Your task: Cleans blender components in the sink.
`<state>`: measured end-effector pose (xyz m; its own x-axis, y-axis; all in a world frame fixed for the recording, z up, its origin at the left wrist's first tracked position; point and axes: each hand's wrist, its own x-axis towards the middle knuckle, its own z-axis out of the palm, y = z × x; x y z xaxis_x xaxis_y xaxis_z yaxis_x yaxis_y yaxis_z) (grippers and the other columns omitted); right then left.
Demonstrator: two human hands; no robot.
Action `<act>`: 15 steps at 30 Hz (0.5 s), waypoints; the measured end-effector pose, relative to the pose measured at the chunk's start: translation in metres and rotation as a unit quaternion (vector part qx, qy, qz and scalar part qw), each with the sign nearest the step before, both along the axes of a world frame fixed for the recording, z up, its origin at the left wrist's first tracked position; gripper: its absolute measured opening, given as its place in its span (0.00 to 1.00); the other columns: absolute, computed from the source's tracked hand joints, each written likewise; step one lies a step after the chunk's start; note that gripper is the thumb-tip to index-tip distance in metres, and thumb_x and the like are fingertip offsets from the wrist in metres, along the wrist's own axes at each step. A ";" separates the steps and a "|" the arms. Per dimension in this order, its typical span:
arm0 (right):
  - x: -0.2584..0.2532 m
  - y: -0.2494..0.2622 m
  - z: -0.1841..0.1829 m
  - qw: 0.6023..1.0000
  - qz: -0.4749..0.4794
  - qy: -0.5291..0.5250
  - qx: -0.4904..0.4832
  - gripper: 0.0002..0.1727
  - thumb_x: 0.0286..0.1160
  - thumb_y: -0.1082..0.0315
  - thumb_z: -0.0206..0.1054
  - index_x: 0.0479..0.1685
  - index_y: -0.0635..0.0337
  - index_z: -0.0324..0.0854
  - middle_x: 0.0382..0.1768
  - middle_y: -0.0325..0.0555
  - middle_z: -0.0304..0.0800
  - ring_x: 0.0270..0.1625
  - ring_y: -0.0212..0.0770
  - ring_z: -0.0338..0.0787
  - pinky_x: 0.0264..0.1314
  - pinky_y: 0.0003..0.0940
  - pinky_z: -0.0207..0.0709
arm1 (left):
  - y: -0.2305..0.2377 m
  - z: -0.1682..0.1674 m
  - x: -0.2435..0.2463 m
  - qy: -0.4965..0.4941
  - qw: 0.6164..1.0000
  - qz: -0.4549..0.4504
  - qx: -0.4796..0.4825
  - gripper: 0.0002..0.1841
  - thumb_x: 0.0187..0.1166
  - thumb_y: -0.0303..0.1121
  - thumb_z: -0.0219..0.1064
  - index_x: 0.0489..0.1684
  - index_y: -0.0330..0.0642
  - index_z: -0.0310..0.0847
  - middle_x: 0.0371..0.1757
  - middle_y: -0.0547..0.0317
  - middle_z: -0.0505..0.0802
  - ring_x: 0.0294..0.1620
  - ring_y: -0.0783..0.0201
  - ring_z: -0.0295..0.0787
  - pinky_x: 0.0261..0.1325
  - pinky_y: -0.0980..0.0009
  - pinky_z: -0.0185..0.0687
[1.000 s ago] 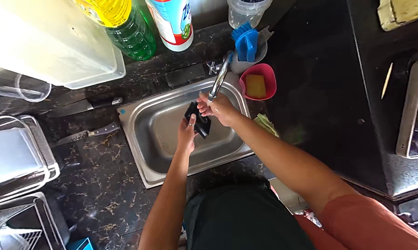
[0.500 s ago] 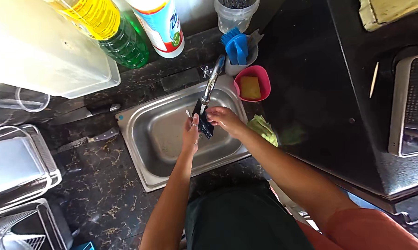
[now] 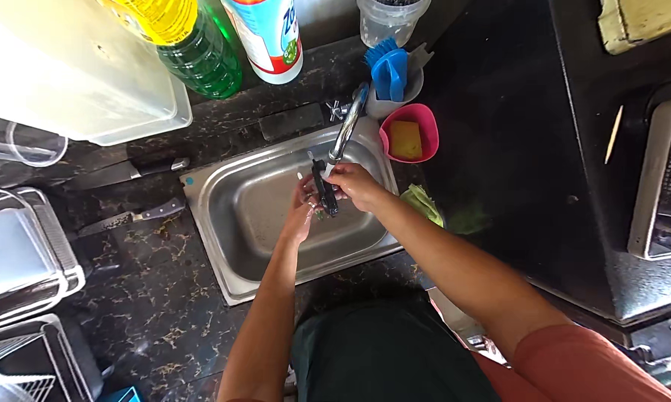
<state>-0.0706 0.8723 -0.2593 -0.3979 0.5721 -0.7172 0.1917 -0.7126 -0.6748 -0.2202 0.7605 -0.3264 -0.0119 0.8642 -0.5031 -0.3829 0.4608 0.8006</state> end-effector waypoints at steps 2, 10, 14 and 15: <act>-0.003 0.005 0.003 0.999 0.033 0.029 -0.018 0.17 0.89 0.64 0.60 0.67 0.66 0.80 0.49 0.53 0.91 0.42 0.42 0.94 0.47 0.40 0.91 | -0.001 -0.001 -0.007 -0.029 0.999 0.029 0.005 0.27 0.82 0.35 0.63 0.81 0.53 0.63 0.63 0.56 0.88 0.58 0.61 0.88 0.61 0.61 0.87; -0.025 -0.021 -0.073 0.984 -0.108 0.034 -0.134 0.18 0.91 0.62 0.56 0.70 0.61 0.75 0.49 0.47 0.91 0.44 0.37 0.92 0.51 0.34 0.88 | -0.043 -0.006 -0.050 -0.077 0.971 0.216 -0.073 0.19 0.89 0.29 0.52 0.76 0.49 0.69 0.50 0.56 0.91 0.49 0.60 0.90 0.57 0.58 0.88; -0.035 -0.017 -0.052 0.979 -0.084 0.170 -0.071 0.20 0.94 0.61 0.52 0.71 0.66 0.75 0.55 0.49 0.92 0.55 0.42 0.94 0.64 0.40 0.87 | -0.038 -0.010 -0.042 -0.121 0.955 0.233 -0.137 0.16 0.94 0.33 0.47 0.73 0.45 0.72 0.53 0.51 0.92 0.52 0.57 0.91 0.57 0.56 0.88; -0.029 -0.012 -0.045 0.984 -0.069 0.160 -0.022 0.20 0.93 0.62 0.51 0.70 0.66 0.76 0.55 0.50 0.92 0.55 0.42 0.93 0.65 0.42 0.87 | -0.030 -0.015 -0.036 -0.128 0.953 0.227 -0.153 0.16 0.94 0.38 0.46 0.70 0.45 0.73 0.50 0.51 0.92 0.48 0.57 0.92 0.54 0.57 0.89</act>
<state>-0.0997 0.8603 -0.3043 -0.5280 0.6083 -0.5927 -0.1265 -0.7464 -0.6533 -0.2560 0.7307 -0.3414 -0.1929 0.6115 -0.7673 -0.7633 0.3979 0.5090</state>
